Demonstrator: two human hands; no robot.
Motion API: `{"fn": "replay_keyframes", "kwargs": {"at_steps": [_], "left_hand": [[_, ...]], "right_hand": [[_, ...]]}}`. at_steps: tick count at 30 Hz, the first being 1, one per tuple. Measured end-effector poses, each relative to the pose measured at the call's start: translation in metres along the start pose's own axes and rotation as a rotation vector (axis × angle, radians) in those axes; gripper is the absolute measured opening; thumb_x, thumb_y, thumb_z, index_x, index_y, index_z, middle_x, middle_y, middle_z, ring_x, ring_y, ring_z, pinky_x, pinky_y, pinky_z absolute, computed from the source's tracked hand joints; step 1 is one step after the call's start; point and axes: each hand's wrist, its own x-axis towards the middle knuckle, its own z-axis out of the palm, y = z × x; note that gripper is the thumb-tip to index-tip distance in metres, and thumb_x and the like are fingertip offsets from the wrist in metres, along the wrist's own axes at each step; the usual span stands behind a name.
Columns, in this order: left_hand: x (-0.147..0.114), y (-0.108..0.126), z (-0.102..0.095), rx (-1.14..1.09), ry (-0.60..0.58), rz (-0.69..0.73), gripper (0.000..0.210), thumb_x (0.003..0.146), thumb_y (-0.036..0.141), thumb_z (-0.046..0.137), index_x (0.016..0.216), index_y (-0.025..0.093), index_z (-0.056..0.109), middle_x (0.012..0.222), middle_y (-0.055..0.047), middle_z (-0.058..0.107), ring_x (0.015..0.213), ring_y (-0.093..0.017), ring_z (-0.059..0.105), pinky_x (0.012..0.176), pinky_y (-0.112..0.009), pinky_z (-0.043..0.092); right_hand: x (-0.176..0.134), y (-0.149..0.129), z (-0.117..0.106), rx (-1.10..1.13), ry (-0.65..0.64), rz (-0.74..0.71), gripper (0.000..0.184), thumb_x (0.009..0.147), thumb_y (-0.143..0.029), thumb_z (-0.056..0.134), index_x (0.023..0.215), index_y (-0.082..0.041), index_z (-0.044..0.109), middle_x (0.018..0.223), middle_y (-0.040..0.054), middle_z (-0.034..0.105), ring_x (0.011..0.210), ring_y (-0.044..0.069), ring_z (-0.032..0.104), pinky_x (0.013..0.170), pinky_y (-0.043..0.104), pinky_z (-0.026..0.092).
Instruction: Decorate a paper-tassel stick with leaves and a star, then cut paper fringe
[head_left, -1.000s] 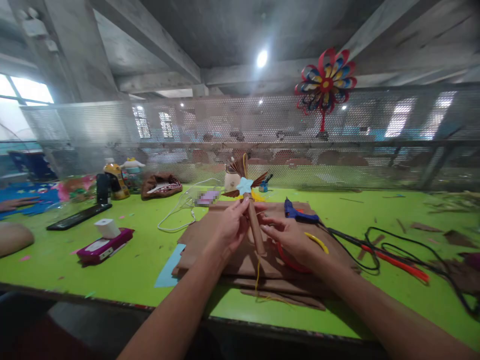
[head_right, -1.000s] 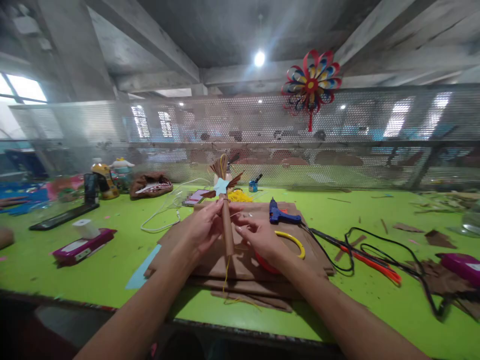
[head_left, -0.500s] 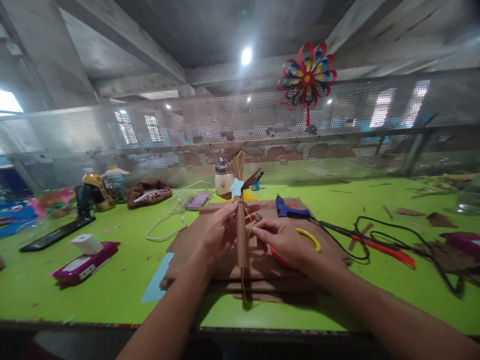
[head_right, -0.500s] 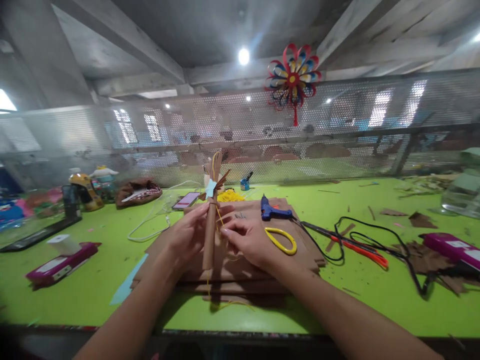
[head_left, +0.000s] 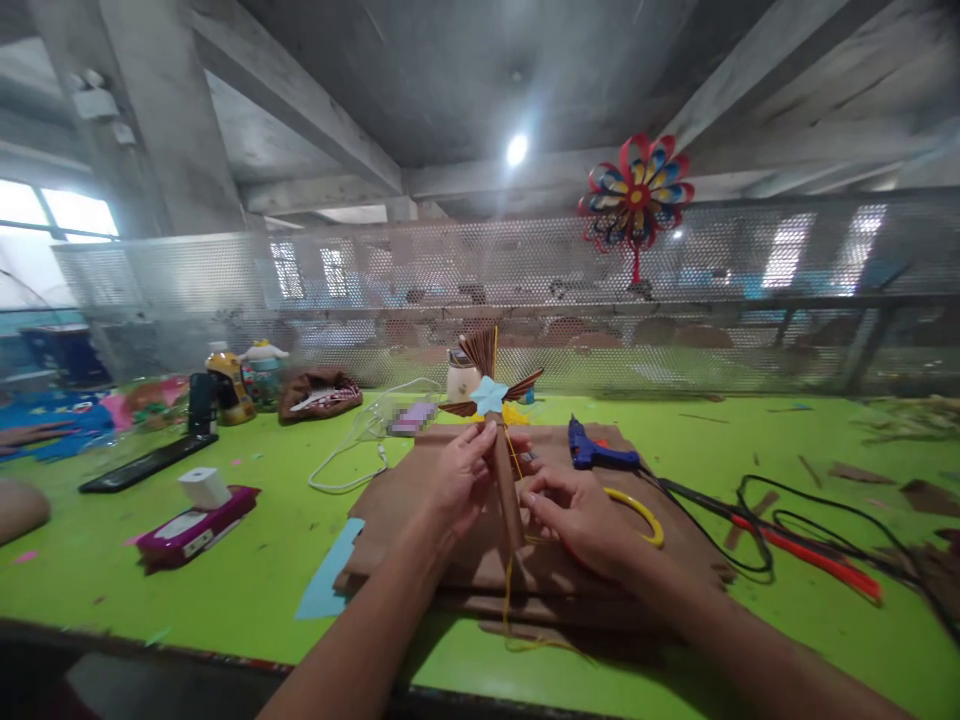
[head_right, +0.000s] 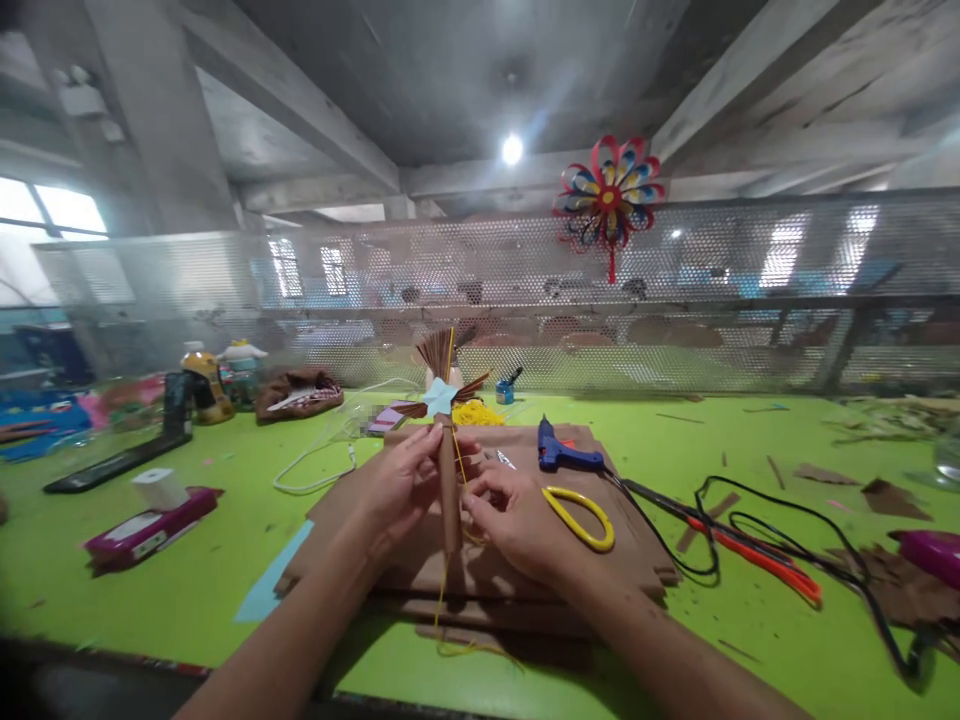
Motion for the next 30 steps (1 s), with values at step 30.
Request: {"fn": "replay_keyframes", "kwargs": {"at_steps": [30], "left_hand": [[0.000,-0.001,0.000,-0.160,0.178,0.042,0.004,0.081,0.011,0.055,0.084,0.011,0.057,0.068,-0.001,0.060,0.058,-0.010,0.061,0.058,-0.022,0.053]], "right_hand": [[-0.007,0.017,0.004,0.366,-0.443,0.349,0.017,0.061,-0.025,0.072,0.067,-0.010,0.069,0.054,-0.0009,0.055,0.045,0.006,0.040,0.047,0.021,0.029]]}}
